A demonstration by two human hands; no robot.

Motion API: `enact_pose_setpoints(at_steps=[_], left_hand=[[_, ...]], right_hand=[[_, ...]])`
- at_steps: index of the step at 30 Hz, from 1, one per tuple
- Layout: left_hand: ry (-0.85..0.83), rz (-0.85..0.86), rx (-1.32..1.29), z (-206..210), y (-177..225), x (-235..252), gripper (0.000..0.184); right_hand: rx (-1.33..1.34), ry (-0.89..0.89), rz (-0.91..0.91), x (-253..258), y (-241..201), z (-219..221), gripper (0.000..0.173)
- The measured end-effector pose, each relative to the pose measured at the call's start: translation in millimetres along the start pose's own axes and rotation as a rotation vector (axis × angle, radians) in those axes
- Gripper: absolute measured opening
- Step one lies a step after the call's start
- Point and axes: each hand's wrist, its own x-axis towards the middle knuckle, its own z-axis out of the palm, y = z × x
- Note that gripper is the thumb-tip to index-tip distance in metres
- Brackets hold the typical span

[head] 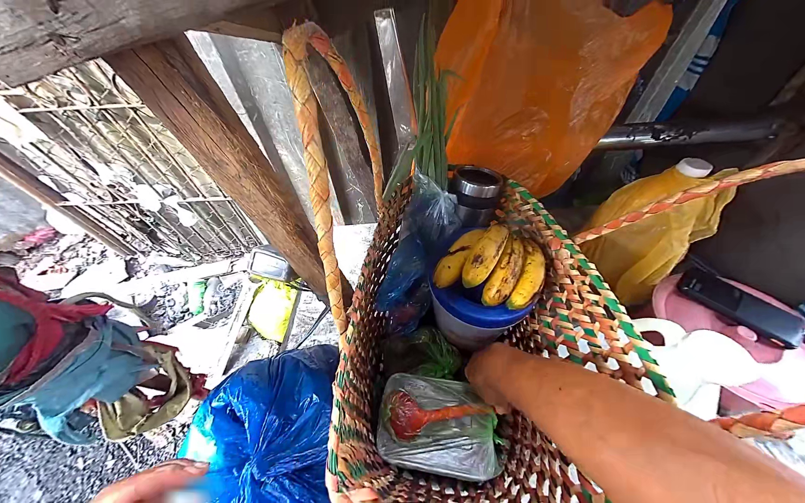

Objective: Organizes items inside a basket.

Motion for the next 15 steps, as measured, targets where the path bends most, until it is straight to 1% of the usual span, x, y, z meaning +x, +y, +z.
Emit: enact_pose_setpoints(at_steps=[3,6,7,9,11,13,15], left_hand=[[-0.149,0.136,-0.095,6,40,44,0.018],[-0.267,0.218,-0.026,29,75,74,0.015],[-0.29,0.206,0.04,39,80,77,0.017],[-0.328,0.112,0.168,61,79,71,0.034],[-0.335,0.016,0.177,81,70,58,0.05],[-0.307,-0.045,0.128,93,60,47,0.053],[-0.275,-0.072,0.081,97,55,40,0.053]], right_hand=[[-0.023,0.019,-0.053,5,-2,5,0.041],[0.015,0.09,-0.119,-22,-1,-3,0.036],[0.02,0.113,-0.139,-27,0,-5,0.036],[0.021,0.143,-0.149,-27,1,-4,0.035],[0.033,0.144,-0.107,-24,-3,-3,0.034],[0.063,0.106,-0.043,-26,-8,-6,0.034],[0.105,0.068,-0.012,-30,-7,-9,0.034]])
